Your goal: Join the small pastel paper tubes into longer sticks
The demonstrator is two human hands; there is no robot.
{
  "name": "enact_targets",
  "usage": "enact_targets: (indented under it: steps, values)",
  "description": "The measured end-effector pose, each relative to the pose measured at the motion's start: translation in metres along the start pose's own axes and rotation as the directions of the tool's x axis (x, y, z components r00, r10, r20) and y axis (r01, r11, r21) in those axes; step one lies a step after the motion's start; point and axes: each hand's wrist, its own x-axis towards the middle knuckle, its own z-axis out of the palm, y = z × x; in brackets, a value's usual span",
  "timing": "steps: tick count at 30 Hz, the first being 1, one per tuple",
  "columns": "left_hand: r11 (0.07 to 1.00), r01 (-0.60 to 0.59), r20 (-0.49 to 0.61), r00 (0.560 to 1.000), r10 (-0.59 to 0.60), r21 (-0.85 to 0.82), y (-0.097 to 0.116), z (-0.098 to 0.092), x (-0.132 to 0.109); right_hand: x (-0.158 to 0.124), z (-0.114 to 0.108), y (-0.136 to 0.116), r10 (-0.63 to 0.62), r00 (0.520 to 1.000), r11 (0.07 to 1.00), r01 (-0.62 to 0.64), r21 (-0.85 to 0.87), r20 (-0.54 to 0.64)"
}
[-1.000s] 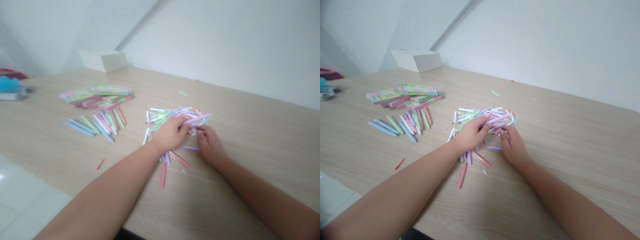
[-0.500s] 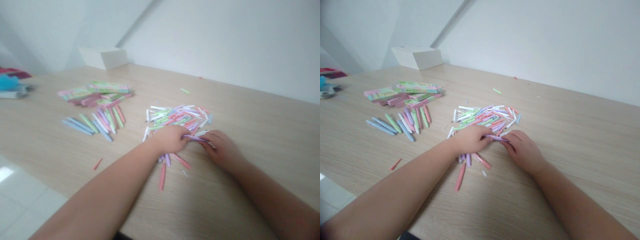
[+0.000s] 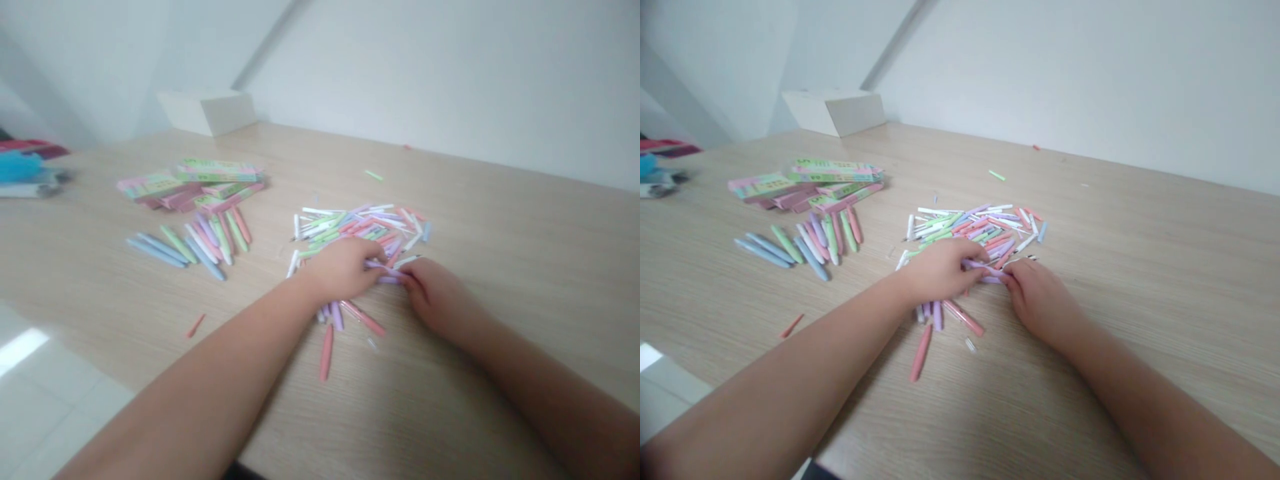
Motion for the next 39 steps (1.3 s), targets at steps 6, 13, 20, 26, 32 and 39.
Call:
enact_targets:
  steps: [6,13,20,26,32,39]
  values:
    - [0.26,0.187,0.056,0.895,-0.442,-0.947,0.01,0.006,0.01,-0.001,0.0,-0.018,0.24,0.97,0.942,-0.221,0.254,-0.045]
    - [-0.188,0.231,0.277,0.918,-0.282,-0.955,0.021,0.002,0.006,0.002,0.005,-0.026,0.323,0.946,0.884,-0.299,0.36,-0.009]
    - [-0.175,0.232,0.279,0.899,-0.337,-0.957,0.019,-0.002,0.009,-0.001,0.009,-0.03,0.246,0.969,0.878,-0.221,0.425,-0.004]
    - [-0.174,0.216,0.261,0.919,-0.296,-0.961,0.019,-0.01,0.008,-0.001,0.008,-0.03,0.245,0.969,0.883,-0.208,0.42,-0.034]
    - [-0.174,0.228,0.269,0.925,-0.268,-0.958,0.016,-0.009,0.006,-0.002,0.007,-0.031,0.25,0.967,0.881,-0.209,0.425,-0.044]
    - [-0.181,0.256,0.296,0.922,-0.249,-0.95,0.012,-0.009,0.004,-0.002,0.008,-0.031,0.26,0.965,0.873,-0.215,0.438,-0.044]
